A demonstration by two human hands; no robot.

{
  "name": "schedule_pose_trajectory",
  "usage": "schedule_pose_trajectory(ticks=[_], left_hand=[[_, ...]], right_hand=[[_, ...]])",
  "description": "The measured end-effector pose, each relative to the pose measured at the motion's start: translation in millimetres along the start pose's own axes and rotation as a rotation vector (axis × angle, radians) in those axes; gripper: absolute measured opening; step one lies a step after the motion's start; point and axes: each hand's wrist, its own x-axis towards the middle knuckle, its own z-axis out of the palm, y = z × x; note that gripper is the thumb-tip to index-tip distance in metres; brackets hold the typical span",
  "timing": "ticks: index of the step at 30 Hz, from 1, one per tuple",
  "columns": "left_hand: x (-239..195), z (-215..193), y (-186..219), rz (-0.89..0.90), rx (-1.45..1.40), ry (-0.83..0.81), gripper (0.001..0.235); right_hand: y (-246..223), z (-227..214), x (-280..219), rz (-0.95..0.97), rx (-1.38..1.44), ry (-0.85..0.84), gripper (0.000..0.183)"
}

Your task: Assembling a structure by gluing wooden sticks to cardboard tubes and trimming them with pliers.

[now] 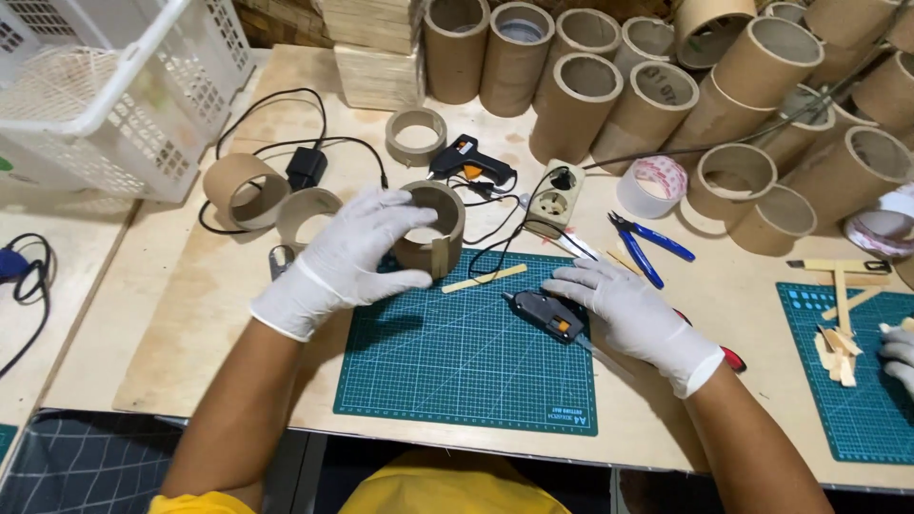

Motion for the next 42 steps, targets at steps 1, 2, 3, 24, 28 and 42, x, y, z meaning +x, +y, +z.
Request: schedule_pose_trajectory(ticks=[1, 2, 3, 24, 28, 42], left_hand=[[-5, 9, -5, 0.0, 0.007, 0.0, 0.073], [-10, 18, -11, -0.011, 0.075, -0.014, 0.073], [-15, 27, -16, -0.023, 0.138, -0.028, 0.073], [-30, 69, -16, -0.723, -0.685, 0.433, 0.023], [-22, 64, 11, -0.764, -0.805, 0.505, 0.019], [-22, 65, 46, -0.652, -0.706, 0.386, 0.026]], right_hand=[[1, 2, 0, -0.005, 0.0, 0.004, 0.071], [1, 4, 1, -0.001, -0.002, 0.004, 0.071], [2, 5, 1, 0.007, -0.005, -0.001, 0.072], [22, 1, -22, -0.053, 0.205, 0.619, 0.036], [-28, -22, -16, -0.03, 0.353, 0.681, 0.031], [-123, -21, 46, 0.072, 0.409, 0.878, 0.038]])
